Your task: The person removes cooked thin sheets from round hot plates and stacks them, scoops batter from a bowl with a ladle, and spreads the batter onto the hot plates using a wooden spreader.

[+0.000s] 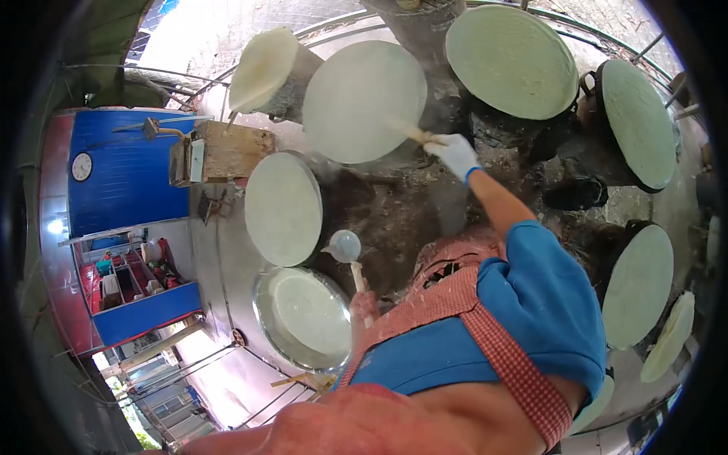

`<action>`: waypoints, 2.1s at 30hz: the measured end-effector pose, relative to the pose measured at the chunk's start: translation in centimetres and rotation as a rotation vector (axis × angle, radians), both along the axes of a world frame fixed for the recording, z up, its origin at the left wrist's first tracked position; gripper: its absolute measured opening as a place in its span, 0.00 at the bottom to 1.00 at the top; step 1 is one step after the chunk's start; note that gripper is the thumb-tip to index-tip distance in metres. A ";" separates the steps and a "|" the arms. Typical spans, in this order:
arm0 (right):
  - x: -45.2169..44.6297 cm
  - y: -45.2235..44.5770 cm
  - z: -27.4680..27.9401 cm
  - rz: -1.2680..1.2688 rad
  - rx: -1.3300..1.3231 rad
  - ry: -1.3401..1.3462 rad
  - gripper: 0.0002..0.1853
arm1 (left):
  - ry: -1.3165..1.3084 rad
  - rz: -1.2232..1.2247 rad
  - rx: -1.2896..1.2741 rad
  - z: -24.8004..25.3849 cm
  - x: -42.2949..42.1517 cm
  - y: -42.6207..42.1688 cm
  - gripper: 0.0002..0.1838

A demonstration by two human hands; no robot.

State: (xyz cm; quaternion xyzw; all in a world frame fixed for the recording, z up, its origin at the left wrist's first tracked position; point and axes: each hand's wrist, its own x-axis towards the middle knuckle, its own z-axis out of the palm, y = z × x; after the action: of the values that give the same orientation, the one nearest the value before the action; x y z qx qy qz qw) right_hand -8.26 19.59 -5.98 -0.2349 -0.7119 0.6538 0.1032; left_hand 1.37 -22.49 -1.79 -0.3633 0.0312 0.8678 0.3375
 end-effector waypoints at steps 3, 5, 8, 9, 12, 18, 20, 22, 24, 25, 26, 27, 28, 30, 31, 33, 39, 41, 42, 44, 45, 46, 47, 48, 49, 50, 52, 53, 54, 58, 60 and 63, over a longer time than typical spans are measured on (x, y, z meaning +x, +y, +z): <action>-2.8 5.9 0.1 -0.076 0.345 -0.037 0.20 | -0.011 -0.052 0.147 0.7 0.1 -0.1 0.18; -6.0 8.3 0.5 -0.148 0.509 -0.114 0.20 | -0.008 -0.040 0.099 0.6 -0.2 -0.1 0.18; -9.2 7.6 -1.2 0.062 1.119 -0.201 0.12 | 0.016 -0.031 0.024 -0.2 -1.2 0.2 0.17; -8.7 7.3 -1.1 0.138 1.166 -0.116 0.12 | 0.070 -0.060 -0.082 0.1 -2.1 0.9 0.17; -5.1 7.7 3.1 0.281 1.334 -0.084 0.11 | 0.171 -0.142 -0.250 -0.4 -5.6 2.2 0.12; -2.4 7.0 0.7 0.165 1.279 -0.135 0.11 | 0.922 -0.367 -0.558 1.2 -16.2 9.5 0.21; -1.0 7.8 0.9 0.181 1.235 -0.115 0.11 | 0.700 -0.357 -0.396 1.4 -19.3 11.8 0.17; 0.0 8.8 1.1 0.038 1.188 -0.155 0.13 | 0.757 -0.283 -0.566 3.0 -20.1 15.3 0.14; 1.3 8.1 0.2 0.020 1.257 -0.375 0.13 | 0.665 -0.156 -0.585 3.8 -20.1 18.4 0.09; 2.1 6.9 -1.1 -0.018 1.330 -0.258 0.14 | 0.600 -0.112 -0.558 3.1 -20.1 19.7 0.08; 2.8 4.9 -1.8 0.072 1.372 -0.286 0.14 | 0.632 -0.136 -0.898 3.2 -19.8 21.9 0.07; 2.7 2.7 -1.9 0.112 1.288 -0.277 0.15 | 0.623 -0.172 -0.828 0.8 -20.6 23.5 0.06; 3.5 0.4 -1.9 0.145 1.203 -0.291 0.15 | 0.612 -0.225 -0.748 -1.2 -20.8 24.2 0.06; 3.6 -1.6 -2.1 0.095 1.048 -0.274 0.16 | 0.710 -0.228 -0.561 -0.7 -19.3 22.9 0.07; 4.1 -2.3 -0.6 0.082 0.926 -0.273 0.15 | 0.823 -0.235 -0.380 -0.1 -18.8 21.8 0.08; 6.6 -2.7 1.4 -0.011 1.015 0.001 0.15 | 0.844 -0.276 -0.341 2.1 -15.8 16.9 0.10; 11.4 -6.2 2.1 -0.143 1.138 -0.034 0.18 | 0.043 -0.428 0.099 4.0 -13.2 12.0 0.08; 12.8 -7.3 3.3 -0.219 1.011 0.058 0.20 | -0.094 -0.472 0.238 4.5 -12.6 11.6 0.12; 13.8 -7.9 3.4 -0.249 1.020 0.035 0.20 | -0.103 -0.508 0.246 4.5 -12.0 11.6 0.12; 15.5 -8.5 3.2 -0.294 0.756 0.153 0.20 | -0.064 -0.604 0.305 5.3 -10.7 11.9 0.15; 16.9 -8.6 3.5 -0.219 0.727 0.042 0.21 | -0.063 -0.616 0.327 4.9 -10.3 11.5 0.12; 18.9 -8.5 4.0 -0.175 0.703 -0.082 0.23 | -0.069 -0.656 0.367 4.4 -9.6 11.9 0.10; 20.7 -8.6 4.1 -0.160 0.737 -0.172 0.23 | 0.227 -0.760 -0.007 6.4 -8.0 13.3 0.08; 22.2 -8.3 4.5 -0.148 0.761 -0.268 0.22 | 0.294 -0.790 -0.026 6.1 -7.3 13.9 0.10; 23.6 -8.0 5.7 -0.176 0.720 -0.407 0.21 | 0.361 -0.818 -0.048 6.0 -6.6 14.5 0.16; 25.2 -7.8 6.6 -0.189 0.651 -0.529 0.21 | 0.116 -0.817 0.207 3.8 -7.0 15.3 0.21; 29.2 -6.7 4.2 -0.442 0.612 -0.410 0.21 | 0.039 -0.922 0.265 4.1 -5.3 18.7 0.21; 30.7 -6.2 3.0 -0.585 0.581 -0.265 0.20 | -0.051 -0.924 0.294 4.1 -4.3 19.7 0.21; 32.8 -5.3 2.8 -0.629 0.577 -0.252 0.20 | -0.078 -0.926 0.407 4.0 -2.7 20.9 0.22; 41.7 -2.4 3.9 -0.894 0.355 -0.316 0.21 | 0.055 -1.150 0.464 2.9 2.5 26.9 0.25; 44.9 -2.2 2.8 -1.013 0.372 -0.444 0.22 | -0.153 -1.216 0.433 3.0 3.9 30.0 0.24; 47.9 -4.6 4.1 -1.135 0.326 -0.548 0.22 | -0.282 -1.393 0.328 1.8 4.6 32.8 0.21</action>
State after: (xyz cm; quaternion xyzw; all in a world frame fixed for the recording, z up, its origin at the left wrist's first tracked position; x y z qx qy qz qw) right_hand 39.61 14.94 -1.90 -0.7140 -0.5677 0.2978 0.2815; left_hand 5.96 10.28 0.05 -0.3123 0.0808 0.3901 0.8624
